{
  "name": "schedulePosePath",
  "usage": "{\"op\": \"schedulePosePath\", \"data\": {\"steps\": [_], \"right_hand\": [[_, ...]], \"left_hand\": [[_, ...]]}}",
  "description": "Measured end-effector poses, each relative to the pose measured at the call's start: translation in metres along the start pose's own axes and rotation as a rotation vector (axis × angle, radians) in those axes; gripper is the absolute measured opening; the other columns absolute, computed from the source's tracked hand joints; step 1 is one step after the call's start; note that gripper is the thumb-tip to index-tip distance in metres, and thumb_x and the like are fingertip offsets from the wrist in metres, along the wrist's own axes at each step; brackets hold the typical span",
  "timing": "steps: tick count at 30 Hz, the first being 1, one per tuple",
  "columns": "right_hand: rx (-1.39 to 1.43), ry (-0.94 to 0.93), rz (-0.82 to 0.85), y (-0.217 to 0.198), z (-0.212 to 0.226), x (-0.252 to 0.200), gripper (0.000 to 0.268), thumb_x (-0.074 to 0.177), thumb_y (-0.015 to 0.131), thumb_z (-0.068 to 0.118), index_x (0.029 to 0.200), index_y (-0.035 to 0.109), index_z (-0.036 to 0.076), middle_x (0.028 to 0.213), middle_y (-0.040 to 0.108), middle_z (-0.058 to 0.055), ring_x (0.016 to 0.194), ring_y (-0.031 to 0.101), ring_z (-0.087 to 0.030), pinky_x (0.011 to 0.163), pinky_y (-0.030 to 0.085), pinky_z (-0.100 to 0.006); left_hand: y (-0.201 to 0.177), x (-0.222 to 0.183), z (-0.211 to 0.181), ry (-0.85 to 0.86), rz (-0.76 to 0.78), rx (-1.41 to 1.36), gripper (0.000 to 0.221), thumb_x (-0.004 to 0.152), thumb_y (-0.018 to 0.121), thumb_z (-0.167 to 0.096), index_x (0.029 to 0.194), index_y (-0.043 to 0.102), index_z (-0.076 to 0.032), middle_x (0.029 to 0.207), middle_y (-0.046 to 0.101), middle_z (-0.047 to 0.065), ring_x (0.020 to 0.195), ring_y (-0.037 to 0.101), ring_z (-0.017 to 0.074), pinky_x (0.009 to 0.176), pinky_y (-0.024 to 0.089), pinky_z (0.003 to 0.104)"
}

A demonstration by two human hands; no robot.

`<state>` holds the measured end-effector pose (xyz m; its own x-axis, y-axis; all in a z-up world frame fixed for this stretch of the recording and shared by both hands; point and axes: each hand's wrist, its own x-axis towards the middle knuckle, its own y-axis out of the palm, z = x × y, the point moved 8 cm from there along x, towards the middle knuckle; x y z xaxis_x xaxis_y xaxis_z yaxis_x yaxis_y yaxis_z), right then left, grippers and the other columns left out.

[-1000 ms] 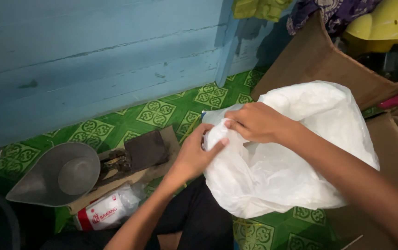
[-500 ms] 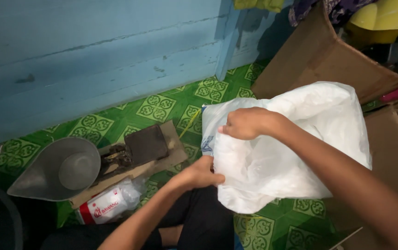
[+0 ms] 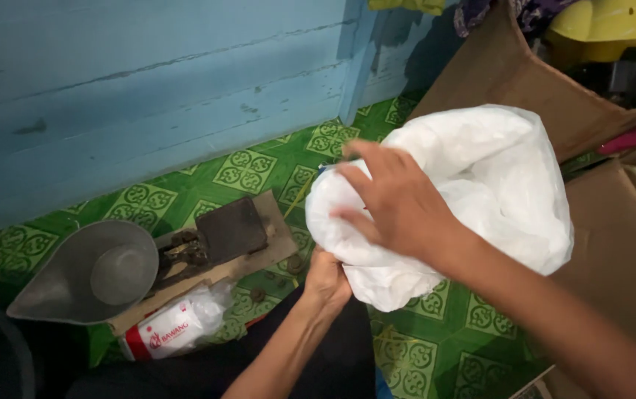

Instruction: Packing small bags of product into a larger white sack

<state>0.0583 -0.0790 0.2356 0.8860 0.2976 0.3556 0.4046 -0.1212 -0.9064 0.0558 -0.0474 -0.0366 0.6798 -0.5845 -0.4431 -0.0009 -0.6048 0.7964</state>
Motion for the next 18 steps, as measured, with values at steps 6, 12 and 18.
{"op": "schedulePosePath", "data": {"steps": [6,12,18], "right_hand": [[0.506,0.292,0.514,0.014,-0.004,-0.075,0.044,0.079,0.076,0.038,0.108,0.052,0.013,0.108,0.052,-0.011,0.098,0.061,-0.039,0.080,0.052,-0.048],[0.521,0.508,0.573,0.056,0.000,-0.140,0.089,0.049,0.091,0.070,0.112,0.050,0.022,0.103,0.061,0.002,0.091,0.058,-0.023,0.078,0.045,-0.038],[0.387,0.704,0.297,0.059,-0.025,-0.170,0.076,0.054,0.093,0.056,0.105,0.054,0.015,0.098,0.067,-0.005,0.082,0.063,-0.031,0.067,0.049,-0.044]], "left_hand": [[-0.002,0.007,0.002,-0.002,-0.022,-0.150,0.043,0.065,0.055,0.009,0.106,0.067,0.005,0.102,0.068,0.021,0.092,0.064,0.0354,0.084,0.054,0.048],[0.001,0.013,-0.003,-0.009,-0.044,-0.295,0.042,0.071,0.049,0.007,0.110,0.064,0.004,0.111,0.068,0.020,0.103,0.061,0.0361,0.094,0.050,0.049],[0.038,0.000,-0.002,-0.212,0.127,-0.423,0.046,0.072,0.049,-0.002,0.116,0.060,0.002,0.115,0.064,0.022,0.105,0.057,0.0380,0.095,0.047,0.052]]}}
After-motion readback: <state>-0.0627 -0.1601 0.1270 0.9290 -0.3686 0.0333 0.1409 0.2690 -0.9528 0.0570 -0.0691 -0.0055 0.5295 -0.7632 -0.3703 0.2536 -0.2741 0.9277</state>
